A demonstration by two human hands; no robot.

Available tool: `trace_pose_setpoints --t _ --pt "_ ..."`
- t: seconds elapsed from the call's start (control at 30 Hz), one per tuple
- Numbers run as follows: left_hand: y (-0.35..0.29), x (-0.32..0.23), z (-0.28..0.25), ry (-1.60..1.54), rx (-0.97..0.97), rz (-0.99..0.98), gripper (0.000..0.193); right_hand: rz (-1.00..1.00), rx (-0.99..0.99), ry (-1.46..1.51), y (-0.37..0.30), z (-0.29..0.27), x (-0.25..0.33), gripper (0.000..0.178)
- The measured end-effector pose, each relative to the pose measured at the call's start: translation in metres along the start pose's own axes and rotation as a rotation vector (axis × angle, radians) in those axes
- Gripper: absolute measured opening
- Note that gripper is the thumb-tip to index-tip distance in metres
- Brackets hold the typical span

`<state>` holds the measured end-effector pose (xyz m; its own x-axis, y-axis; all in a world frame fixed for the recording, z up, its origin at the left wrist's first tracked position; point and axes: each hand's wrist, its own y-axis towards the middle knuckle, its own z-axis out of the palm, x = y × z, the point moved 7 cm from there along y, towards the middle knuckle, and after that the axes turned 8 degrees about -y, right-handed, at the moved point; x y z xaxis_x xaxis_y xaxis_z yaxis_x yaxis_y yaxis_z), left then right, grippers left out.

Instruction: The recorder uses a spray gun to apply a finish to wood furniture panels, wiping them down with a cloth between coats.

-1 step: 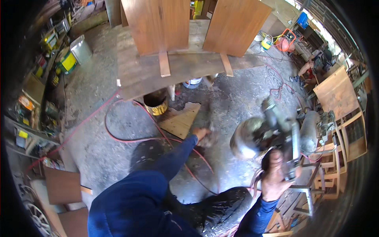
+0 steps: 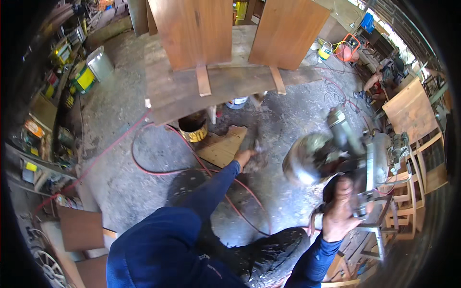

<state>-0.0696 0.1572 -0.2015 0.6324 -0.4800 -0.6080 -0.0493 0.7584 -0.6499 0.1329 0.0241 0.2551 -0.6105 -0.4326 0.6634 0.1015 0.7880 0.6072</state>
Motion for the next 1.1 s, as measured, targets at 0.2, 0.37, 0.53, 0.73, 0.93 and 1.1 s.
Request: trace_pose_setpoints --t 0.2,0.37,0.53,0.73,0.93,1.1 --pt "-0.13 -0.156 -0.009 -0.393 0.549 0.13 0.056 0.082 -0.166 0.334 0.023 0.037 0.083 0.045" --pt "-0.222 -0.148 -0.011 -0.692 0.837 -0.082 0.068 -0.234 0.201 0.016 0.0 0.103 0.134 0.025" --pt "-0.275 -0.146 0.007 -0.806 0.91 0.034 0.048 -0.304 0.405 0.079 -0.012 0.141 0.156 0.034" --pt "-0.318 -0.273 0.038 -0.627 1.265 0.481 0.048 -0.406 0.046 0.318 0.022 0.107 0.188 0.033" --pt "-0.306 -0.262 0.04 -0.749 1.257 0.268 0.049 -0.5 0.224 0.141 0.03 0.13 0.191 0.034" --pt "-0.288 -0.157 0.017 -0.941 1.294 -0.028 0.048 -0.479 0.477 0.1 -0.007 0.156 0.162 0.035"
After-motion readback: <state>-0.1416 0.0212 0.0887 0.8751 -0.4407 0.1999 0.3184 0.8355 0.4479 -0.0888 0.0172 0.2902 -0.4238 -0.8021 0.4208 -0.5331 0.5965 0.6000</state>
